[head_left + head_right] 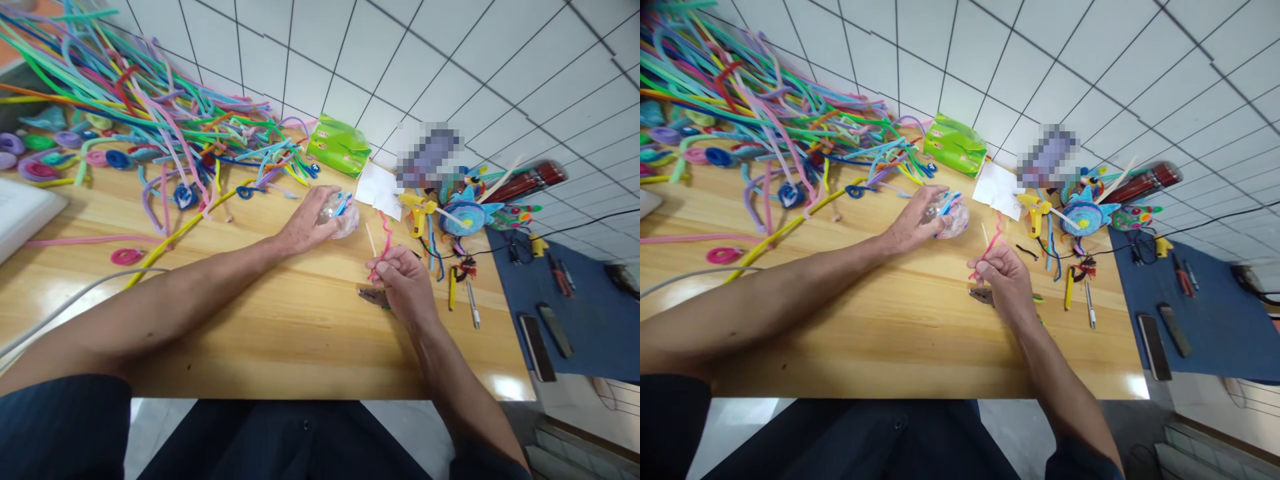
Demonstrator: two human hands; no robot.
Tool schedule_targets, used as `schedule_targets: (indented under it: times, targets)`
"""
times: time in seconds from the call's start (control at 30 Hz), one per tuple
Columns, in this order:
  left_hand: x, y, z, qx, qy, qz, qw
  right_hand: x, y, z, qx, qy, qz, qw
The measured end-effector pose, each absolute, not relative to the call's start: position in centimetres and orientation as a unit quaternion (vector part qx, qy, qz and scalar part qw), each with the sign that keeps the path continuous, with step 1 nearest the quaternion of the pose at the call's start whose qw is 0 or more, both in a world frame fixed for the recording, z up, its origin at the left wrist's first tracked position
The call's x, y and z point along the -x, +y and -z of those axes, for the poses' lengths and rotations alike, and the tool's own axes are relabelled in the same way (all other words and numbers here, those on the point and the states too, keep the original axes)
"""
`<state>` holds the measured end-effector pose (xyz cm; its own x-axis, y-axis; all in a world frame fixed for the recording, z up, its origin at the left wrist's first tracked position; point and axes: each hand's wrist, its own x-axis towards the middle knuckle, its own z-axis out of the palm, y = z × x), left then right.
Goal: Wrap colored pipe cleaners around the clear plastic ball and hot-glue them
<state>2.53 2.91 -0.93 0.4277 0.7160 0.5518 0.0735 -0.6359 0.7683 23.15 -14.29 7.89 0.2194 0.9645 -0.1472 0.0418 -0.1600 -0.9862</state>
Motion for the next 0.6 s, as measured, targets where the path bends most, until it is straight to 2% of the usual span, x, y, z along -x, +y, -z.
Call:
schedule_targets:
  times: [0.27,0.6]
  targets:
    - [-2.5,2.9,1.1,-0.773,0.258,-0.468,0.340,-22.3,-13.6,-7.0,0.619,-0.434,-0.471,0.454]
    - [-2.1,2.6,0.8,-0.778,0.269,-0.457,0.336,-23.1,-10.4,-8.0,0.609,-0.473,-0.414,0.483]
